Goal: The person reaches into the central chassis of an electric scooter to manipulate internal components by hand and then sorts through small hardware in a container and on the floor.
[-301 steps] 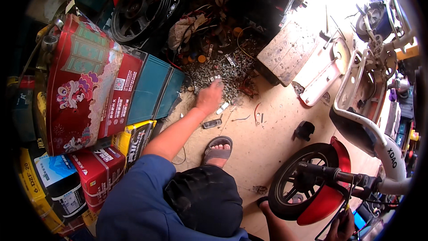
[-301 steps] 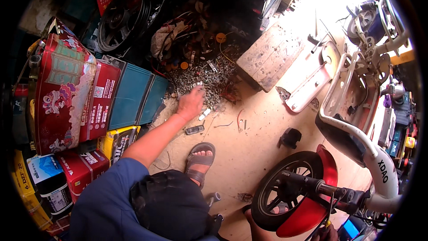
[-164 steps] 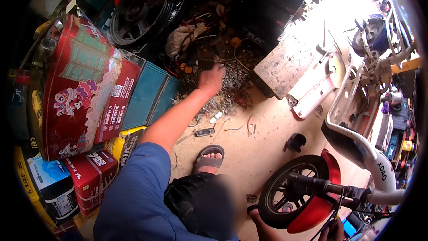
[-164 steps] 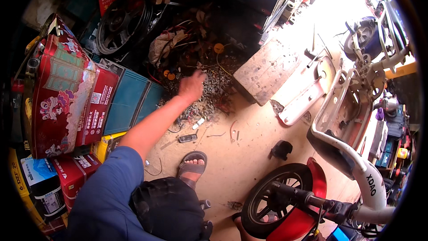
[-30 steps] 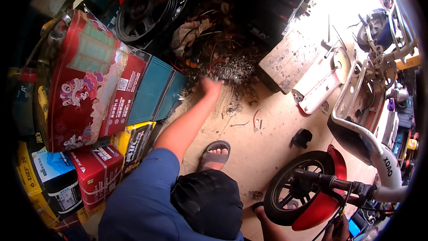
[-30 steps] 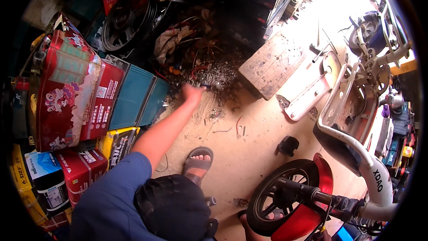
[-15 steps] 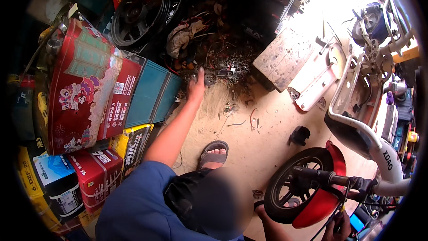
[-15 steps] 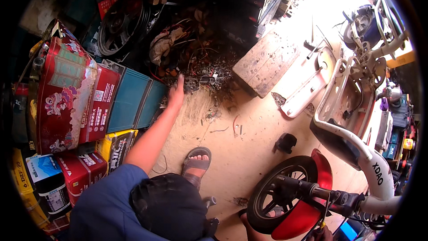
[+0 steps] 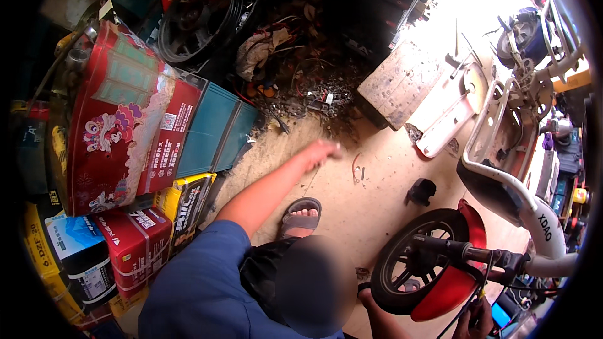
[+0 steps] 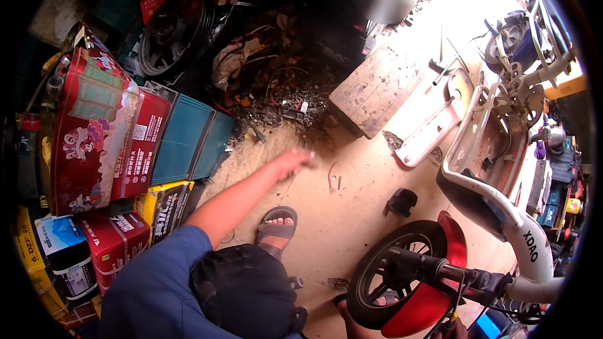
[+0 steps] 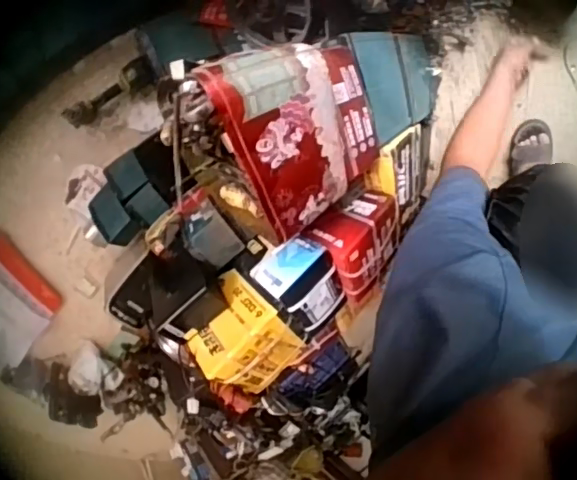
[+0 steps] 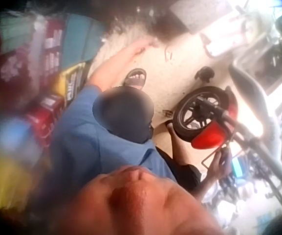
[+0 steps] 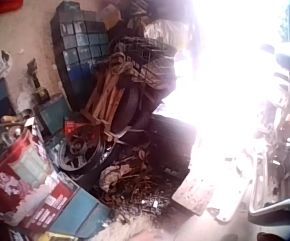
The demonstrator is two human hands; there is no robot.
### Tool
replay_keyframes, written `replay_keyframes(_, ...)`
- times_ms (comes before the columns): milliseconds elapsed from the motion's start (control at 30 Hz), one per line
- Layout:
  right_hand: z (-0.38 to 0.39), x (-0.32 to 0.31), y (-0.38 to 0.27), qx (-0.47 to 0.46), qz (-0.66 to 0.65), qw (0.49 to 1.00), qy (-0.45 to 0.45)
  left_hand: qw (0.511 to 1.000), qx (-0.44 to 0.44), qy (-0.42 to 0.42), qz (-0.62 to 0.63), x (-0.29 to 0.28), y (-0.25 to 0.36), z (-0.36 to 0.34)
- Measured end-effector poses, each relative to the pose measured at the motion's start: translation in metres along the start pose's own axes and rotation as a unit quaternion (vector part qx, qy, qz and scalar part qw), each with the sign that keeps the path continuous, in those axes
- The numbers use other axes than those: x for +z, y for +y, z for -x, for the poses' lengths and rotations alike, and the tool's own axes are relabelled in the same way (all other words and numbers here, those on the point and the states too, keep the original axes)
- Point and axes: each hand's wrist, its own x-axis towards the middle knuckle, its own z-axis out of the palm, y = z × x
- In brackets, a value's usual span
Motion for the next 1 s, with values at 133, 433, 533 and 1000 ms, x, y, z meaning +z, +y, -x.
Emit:
replay_keyframes(133,0.0,0.003,0.002,-0.009,-0.013,1.0,0.013,0.983,0.111,0.144,-0.024,-0.05,0.054,-0.056)
replay_keyframes(433,-0.006,0.001,-0.003,-0.023,0.007,0.999,0.021,0.965,0.164,0.166,-0.116,-0.027,0.051,-0.034)
replay_keyframes(533,-0.009,0.002,-0.005,-0.02,0.013,1.0,0.018,0.988,0.002,-0.134,-0.075,0.024,0.006,0.01)
replay_keyframes(1000,-0.005,0.005,-0.007,-0.004,-0.001,1.0,0.003,0.985,0.064,0.161,-0.012,-0.005,0.043,-0.091)
